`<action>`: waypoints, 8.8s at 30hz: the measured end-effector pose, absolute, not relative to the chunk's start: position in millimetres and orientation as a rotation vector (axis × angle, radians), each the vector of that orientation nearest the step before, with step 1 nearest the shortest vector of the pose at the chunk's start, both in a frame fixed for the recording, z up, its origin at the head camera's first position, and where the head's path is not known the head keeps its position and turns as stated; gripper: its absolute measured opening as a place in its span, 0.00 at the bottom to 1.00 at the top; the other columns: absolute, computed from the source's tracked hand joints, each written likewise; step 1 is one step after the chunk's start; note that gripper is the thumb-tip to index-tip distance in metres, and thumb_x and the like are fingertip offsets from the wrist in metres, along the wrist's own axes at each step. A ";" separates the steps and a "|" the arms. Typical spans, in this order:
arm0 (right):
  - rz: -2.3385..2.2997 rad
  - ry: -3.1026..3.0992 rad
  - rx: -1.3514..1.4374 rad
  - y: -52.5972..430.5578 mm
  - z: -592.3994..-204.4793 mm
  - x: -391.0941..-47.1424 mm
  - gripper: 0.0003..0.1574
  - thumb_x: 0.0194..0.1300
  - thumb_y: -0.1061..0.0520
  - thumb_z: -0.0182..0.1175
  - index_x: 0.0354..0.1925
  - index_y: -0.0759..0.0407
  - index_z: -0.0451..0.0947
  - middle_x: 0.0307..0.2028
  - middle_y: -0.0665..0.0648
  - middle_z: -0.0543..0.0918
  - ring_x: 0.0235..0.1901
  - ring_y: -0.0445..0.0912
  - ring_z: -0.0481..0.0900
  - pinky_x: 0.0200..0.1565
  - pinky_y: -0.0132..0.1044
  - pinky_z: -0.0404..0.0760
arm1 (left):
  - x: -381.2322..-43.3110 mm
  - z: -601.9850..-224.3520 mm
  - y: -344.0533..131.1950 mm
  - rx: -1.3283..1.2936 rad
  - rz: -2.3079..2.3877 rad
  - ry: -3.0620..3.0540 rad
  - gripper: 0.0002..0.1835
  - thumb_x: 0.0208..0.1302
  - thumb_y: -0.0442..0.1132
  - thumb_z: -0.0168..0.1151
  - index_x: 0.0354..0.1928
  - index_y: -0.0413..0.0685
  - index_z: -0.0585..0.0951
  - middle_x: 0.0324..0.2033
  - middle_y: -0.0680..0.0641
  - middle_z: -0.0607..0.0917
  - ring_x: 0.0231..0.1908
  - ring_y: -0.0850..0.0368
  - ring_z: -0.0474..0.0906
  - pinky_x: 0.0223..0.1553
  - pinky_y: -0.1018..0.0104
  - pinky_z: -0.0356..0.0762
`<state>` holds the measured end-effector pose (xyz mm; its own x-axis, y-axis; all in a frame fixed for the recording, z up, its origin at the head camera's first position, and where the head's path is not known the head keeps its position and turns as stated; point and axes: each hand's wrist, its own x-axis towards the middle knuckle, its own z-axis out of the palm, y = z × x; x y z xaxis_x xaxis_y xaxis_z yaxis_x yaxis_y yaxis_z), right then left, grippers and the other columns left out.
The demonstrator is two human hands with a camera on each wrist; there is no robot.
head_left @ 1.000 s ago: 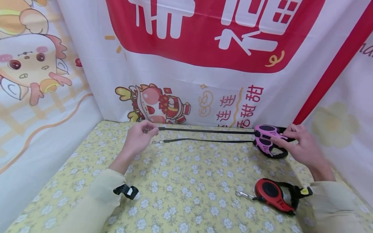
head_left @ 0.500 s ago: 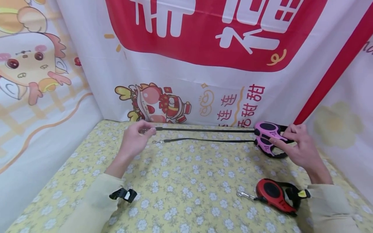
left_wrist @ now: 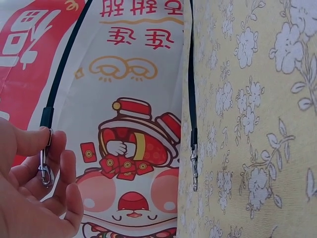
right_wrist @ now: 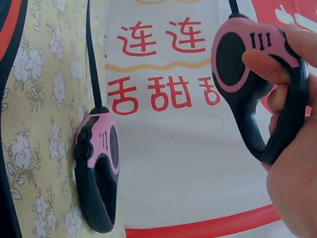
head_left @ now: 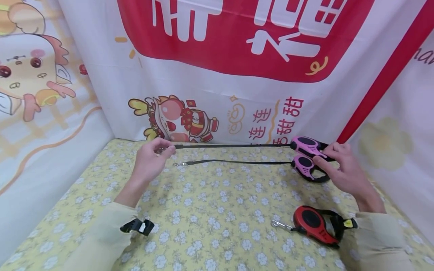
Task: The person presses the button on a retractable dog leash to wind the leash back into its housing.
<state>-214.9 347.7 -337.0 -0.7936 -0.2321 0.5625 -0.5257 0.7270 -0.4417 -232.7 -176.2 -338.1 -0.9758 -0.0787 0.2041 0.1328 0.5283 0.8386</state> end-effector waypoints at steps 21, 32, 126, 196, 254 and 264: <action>0.759 -2.127 0.675 336.5 -329.4 -220.4 0.12 0.60 0.63 0.71 0.23 0.61 0.80 0.31 0.52 0.73 0.43 0.38 0.60 0.45 0.34 0.54 | -227.7 -323.3 -176.4 -0.025 -1.408 -2.443 0.14 0.80 0.50 0.60 0.54 0.49 0.84 0.47 0.46 0.87 0.48 0.53 0.79 0.46 0.62 0.77; 0.738 -2.247 0.655 341.8 -327.0 -214.6 0.04 0.59 0.67 0.71 0.34 0.67 0.85 0.40 0.42 0.75 0.46 0.37 0.58 0.45 0.35 0.55 | -224.3 -319.5 -173.8 -0.029 -1.429 -2.397 0.13 0.79 0.48 0.62 0.54 0.48 0.84 0.48 0.46 0.86 0.45 0.55 0.79 0.41 0.69 0.78; 0.574 -2.463 0.618 331.6 -325.4 -208.1 0.15 0.67 0.64 0.71 0.50 0.68 0.84 0.59 0.71 0.81 0.62 0.64 0.70 0.56 0.68 0.70 | -221.8 -339.5 -150.3 -0.205 -1.412 -2.509 0.15 0.77 0.52 0.64 0.54 0.52 0.86 0.46 0.48 0.91 0.43 0.50 0.85 0.40 0.65 0.81; 0.549 -2.360 0.739 320.1 -327.4 -213.1 0.17 0.60 0.68 0.74 0.49 0.68 0.86 0.54 0.70 0.85 0.62 0.65 0.73 0.57 0.68 0.71 | -219.0 -338.8 -151.2 -0.250 -1.383 -2.484 0.12 0.75 0.49 0.68 0.49 0.49 0.89 0.39 0.45 0.93 0.41 0.46 0.91 0.39 0.68 0.83; 0.566 -2.348 0.812 306.2 -328.2 -211.6 0.18 0.56 0.72 0.75 0.46 0.66 0.87 0.52 0.67 0.86 0.61 0.62 0.74 0.60 0.59 0.70 | -216.3 -338.7 -145.9 -0.247 -1.391 -2.534 0.10 0.75 0.49 0.67 0.48 0.53 0.88 0.39 0.47 0.92 0.38 0.54 0.86 0.41 0.61 0.82; 0.550 -2.368 0.803 303.7 -328.3 -211.4 0.18 0.56 0.72 0.75 0.47 0.66 0.87 0.52 0.67 0.86 0.60 0.63 0.75 0.58 0.65 0.72 | -214.1 -338.2 -143.4 -0.277 -1.371 -2.517 0.08 0.76 0.47 0.66 0.47 0.52 0.88 0.37 0.48 0.91 0.36 0.54 0.85 0.38 0.63 0.82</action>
